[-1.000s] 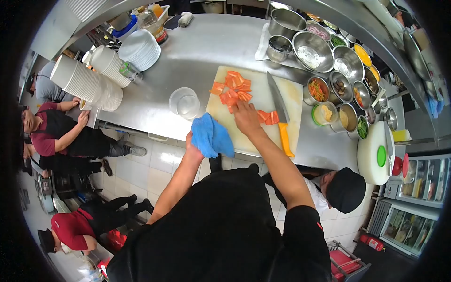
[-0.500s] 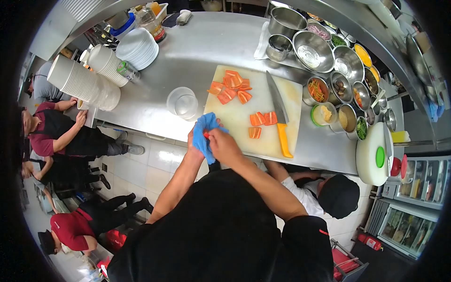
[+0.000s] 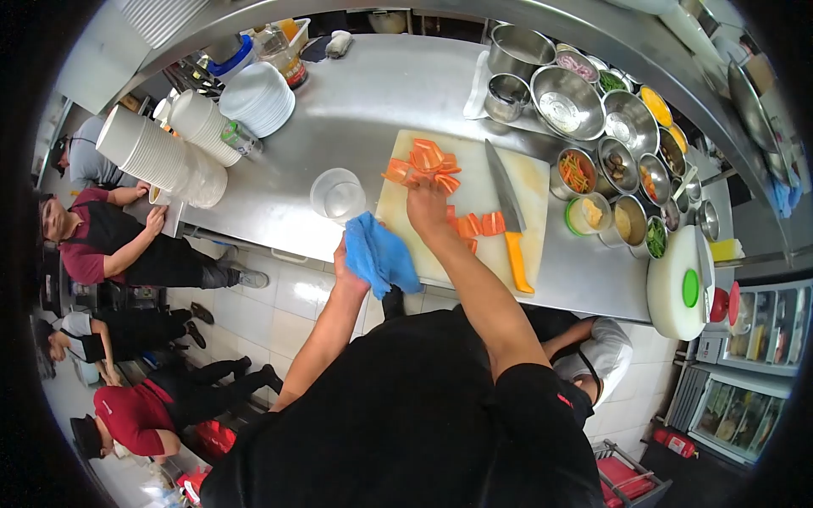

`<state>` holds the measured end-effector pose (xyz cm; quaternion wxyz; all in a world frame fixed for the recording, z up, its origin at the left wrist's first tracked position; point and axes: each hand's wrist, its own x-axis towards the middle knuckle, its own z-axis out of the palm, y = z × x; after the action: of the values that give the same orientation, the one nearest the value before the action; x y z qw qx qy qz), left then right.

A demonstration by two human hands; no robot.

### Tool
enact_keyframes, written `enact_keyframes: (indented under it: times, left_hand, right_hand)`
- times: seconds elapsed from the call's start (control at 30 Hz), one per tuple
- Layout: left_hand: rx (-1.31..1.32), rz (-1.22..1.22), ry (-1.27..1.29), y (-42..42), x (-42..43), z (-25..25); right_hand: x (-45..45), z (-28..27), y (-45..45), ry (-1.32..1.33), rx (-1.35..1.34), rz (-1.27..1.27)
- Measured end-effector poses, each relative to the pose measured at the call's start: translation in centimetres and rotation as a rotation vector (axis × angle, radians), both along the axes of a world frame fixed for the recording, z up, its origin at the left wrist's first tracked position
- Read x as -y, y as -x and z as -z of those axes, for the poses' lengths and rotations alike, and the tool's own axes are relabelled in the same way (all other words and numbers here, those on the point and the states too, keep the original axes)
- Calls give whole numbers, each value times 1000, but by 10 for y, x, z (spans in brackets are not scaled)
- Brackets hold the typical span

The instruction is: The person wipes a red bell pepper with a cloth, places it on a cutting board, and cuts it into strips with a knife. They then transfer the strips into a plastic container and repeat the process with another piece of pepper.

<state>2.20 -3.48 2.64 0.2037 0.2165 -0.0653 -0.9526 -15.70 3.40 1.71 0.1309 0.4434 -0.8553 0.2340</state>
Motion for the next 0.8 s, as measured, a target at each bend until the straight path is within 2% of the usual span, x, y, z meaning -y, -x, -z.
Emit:
enact_keyframes:
  times: [0.03,0.17,0.2,0.3,0.37,0.4,0.47,0.5,0.53,0.6,0.63,0.7,0.73,0.8]
  left_hand:
    - [28,-7,-14,1,1,0]
    - [-35,-12,-28,4,1,23]
    - [7,-5,8,10,0,26]
    - [1,23,64,12,-1,19]
    - [-34,51,80,8,1,18]
    - [-102,61,107,7,6,20]
    - [-176,73,128,6,13,20]
    - [-127,34,64,3,17,17]
    - [-77,-6,0,1,19,16]
    - [2,-47,9,-1,19,15]
    - [19,-49,31,-4,17,15]
    - [36,-46,59,-9,16,14]
    - [31,-38,49,-10,14,14]
    - [20,-31,40,-6,11,13]
  right_hand:
    - [1,-8,-4,-10,-13,37]
    - [-26,-59,-84,136,440,-185]
    - [-23,-42,-107,284,504,-234]
    - [-42,-48,-120,275,481,-282]
    - [-59,-70,-118,267,683,-482]
    - [-67,-80,-110,271,684,-476]
    - [-84,-94,-87,-47,957,-505]
    - [-85,-78,-75,164,834,-517]
    - [-82,-77,-60,268,602,-428]
    - [-81,-69,-31,176,92,-391]
    - [-78,-64,-17,184,92,-391]
    - [-68,-53,8,-13,405,-260]
    - [-62,-47,19,-12,403,-259]
    - [-51,-33,38,13,99,10]
